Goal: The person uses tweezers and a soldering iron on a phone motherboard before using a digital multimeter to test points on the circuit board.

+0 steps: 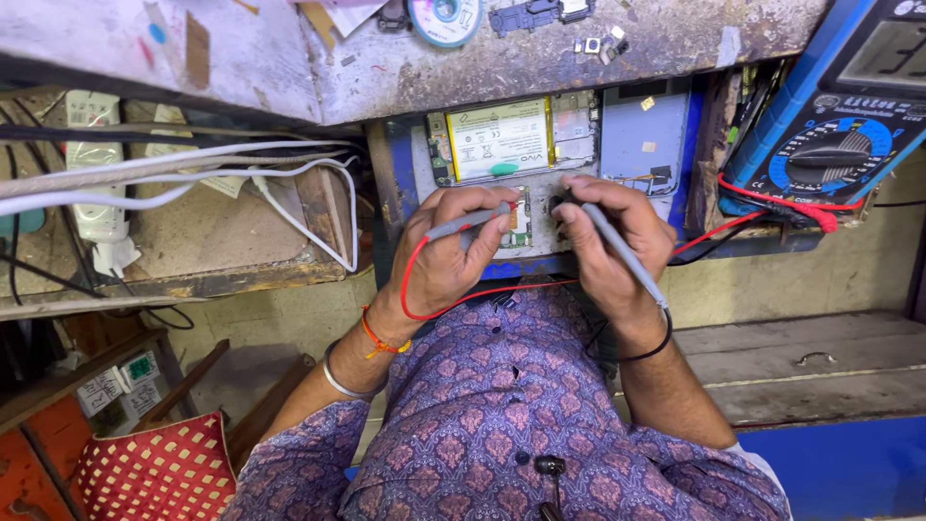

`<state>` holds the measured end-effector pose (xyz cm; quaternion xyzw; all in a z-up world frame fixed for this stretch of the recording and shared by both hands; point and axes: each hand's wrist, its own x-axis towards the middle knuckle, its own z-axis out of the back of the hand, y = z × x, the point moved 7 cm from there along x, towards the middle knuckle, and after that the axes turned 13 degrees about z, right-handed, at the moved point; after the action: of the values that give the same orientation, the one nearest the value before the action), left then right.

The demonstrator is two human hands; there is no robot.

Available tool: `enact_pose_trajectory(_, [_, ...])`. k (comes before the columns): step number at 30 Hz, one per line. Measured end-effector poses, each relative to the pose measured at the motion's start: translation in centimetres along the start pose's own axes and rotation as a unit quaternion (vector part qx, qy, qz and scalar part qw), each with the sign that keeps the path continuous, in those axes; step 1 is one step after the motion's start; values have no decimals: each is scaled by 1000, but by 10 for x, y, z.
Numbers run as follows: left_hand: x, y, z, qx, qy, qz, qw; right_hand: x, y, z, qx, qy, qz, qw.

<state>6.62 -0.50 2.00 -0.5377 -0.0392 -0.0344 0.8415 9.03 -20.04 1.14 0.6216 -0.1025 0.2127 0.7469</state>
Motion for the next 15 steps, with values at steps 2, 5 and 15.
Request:
enact_pose_trajectory(2, [-1,-4,3,2,-8,-17,1000,-4,-5,1,36,-22,-26,999])
enact_pose_trajectory(5, [-1,-14,8,-2,-22,-51,998,-6,-7,1,52,-23,-46,997])
enact_pose_trajectory(15, [21,-39,28,155,-89,-101,979,18,5,26,-24,-57,38,997])
